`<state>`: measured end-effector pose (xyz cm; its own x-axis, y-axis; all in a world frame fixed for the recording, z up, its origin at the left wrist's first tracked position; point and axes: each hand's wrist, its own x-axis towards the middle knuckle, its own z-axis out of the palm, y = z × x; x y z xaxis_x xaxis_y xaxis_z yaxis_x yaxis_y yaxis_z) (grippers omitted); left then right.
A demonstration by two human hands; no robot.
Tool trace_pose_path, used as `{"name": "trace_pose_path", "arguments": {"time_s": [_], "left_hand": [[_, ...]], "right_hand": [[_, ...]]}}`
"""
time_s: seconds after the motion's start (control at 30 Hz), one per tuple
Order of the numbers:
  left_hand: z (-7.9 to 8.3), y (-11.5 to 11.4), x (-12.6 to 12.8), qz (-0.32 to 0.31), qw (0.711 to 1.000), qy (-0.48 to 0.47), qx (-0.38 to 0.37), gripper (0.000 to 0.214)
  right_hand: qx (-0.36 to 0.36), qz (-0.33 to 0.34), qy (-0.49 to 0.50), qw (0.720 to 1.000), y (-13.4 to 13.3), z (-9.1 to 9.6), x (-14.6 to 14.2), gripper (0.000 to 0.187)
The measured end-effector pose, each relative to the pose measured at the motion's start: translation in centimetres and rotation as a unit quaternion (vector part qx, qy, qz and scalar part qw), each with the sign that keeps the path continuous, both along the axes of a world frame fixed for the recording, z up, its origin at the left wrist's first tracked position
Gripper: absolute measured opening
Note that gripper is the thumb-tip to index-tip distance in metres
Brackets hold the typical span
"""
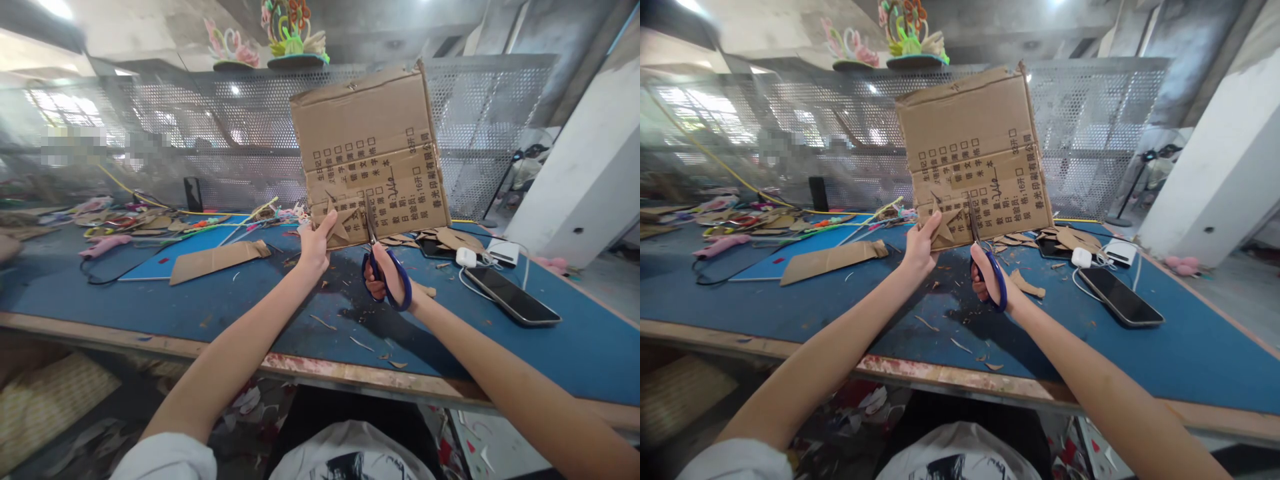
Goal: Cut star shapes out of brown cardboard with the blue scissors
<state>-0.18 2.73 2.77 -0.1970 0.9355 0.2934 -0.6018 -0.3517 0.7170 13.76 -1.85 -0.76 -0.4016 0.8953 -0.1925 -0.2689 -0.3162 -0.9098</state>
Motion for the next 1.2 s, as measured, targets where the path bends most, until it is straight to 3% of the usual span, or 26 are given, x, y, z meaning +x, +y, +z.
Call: {"name": "trace_pose_path", "arguments": {"time_s": [0.57, 1.2], "left_hand": [[0.1, 0.2, -0.1, 0.020, 1.000, 0.005, 0.014, 0.034], [0.9, 0.5, -1.0, 0.035, 0.999, -0.012, -0.008, 0.024]], "right_hand": [[0.004, -0.025, -0.022, 0.999, -0.5, 0.4, -0.2, 0.066], [0.079, -0.034, -0.031, 0.996, -1.4, 0.6, -0.4, 0.071]]}}
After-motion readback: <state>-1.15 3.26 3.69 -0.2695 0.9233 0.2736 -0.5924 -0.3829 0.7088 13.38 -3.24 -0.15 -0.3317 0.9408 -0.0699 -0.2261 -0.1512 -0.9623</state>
